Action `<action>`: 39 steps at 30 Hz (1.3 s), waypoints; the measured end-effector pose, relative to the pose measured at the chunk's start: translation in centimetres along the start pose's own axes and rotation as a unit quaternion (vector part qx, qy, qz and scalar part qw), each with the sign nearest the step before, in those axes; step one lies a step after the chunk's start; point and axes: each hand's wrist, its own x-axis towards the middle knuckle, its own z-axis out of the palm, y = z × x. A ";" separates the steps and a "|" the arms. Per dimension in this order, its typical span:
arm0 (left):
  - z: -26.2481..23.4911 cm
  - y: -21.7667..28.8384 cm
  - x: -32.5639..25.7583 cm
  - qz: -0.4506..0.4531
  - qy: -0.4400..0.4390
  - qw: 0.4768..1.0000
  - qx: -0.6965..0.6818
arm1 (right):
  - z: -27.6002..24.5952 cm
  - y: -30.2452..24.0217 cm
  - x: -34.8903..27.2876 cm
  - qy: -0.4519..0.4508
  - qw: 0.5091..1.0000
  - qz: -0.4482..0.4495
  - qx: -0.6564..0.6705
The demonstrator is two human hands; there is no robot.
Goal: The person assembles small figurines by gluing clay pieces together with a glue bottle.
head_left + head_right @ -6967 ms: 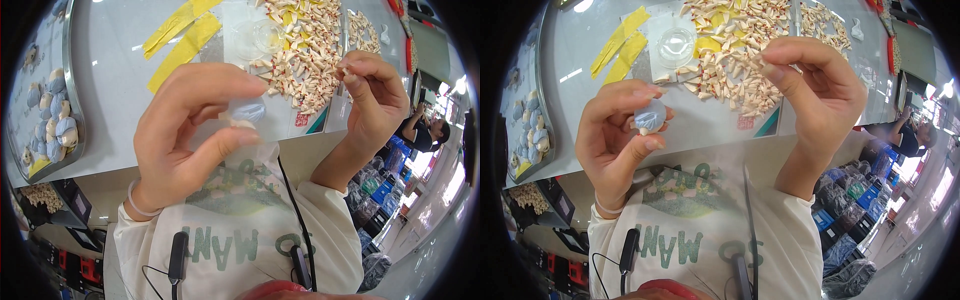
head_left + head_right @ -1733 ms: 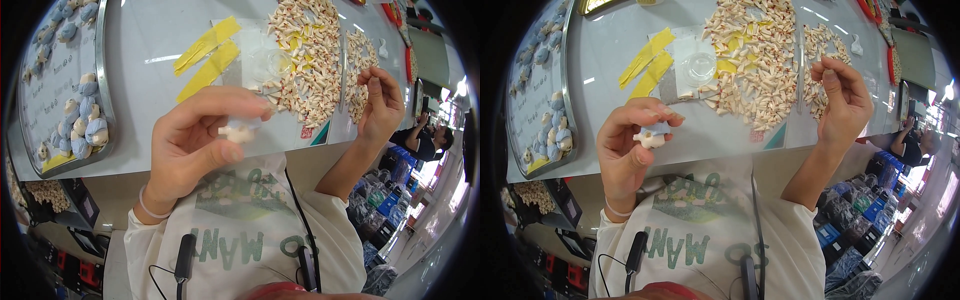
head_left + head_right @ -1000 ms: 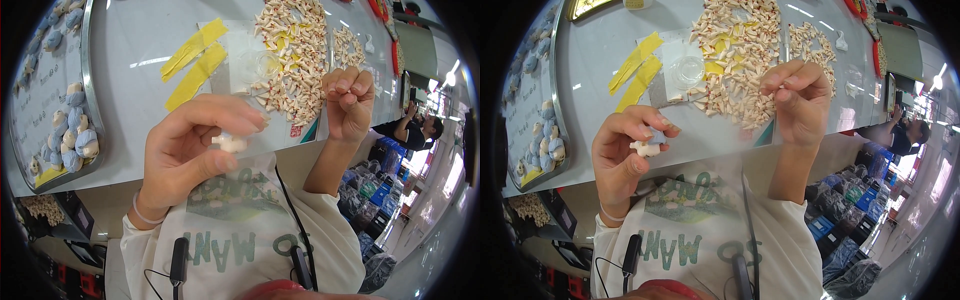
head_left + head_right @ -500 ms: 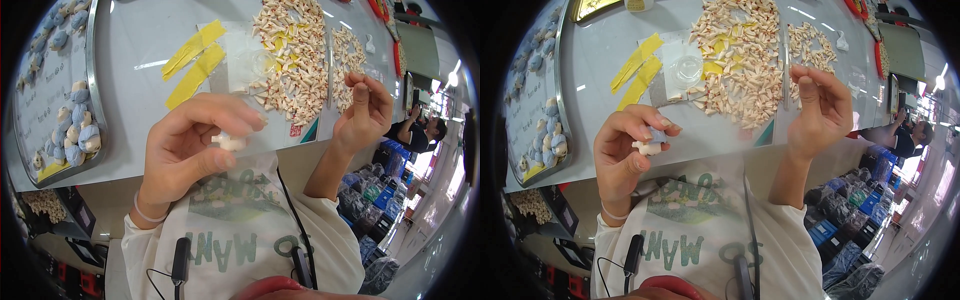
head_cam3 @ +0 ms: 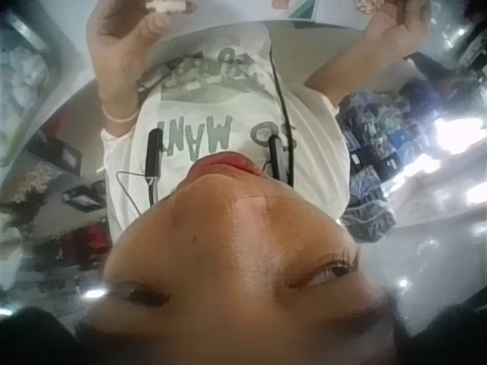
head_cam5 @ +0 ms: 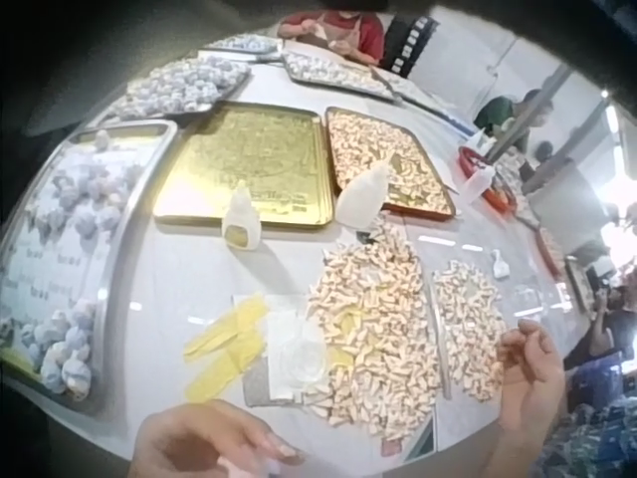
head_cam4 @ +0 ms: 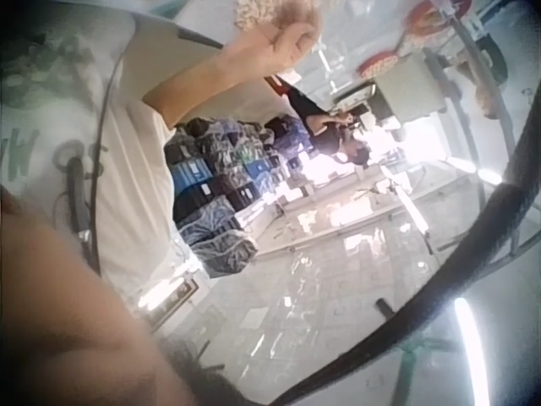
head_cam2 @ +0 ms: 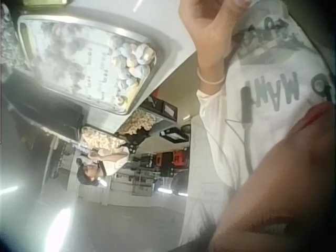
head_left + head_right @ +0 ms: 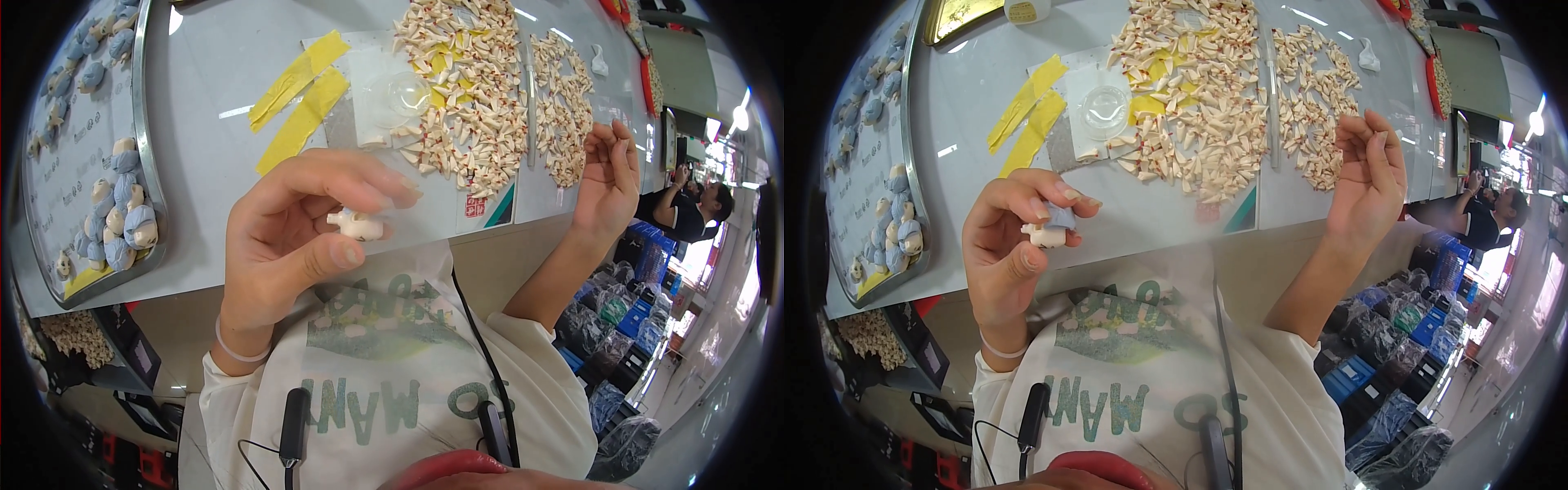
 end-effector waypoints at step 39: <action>0.1 -0.6 0.1 0.032 0.002 0.999 0.010 | 2.0 1.4 -1.8 -0.062 0.986 -0.110 -0.107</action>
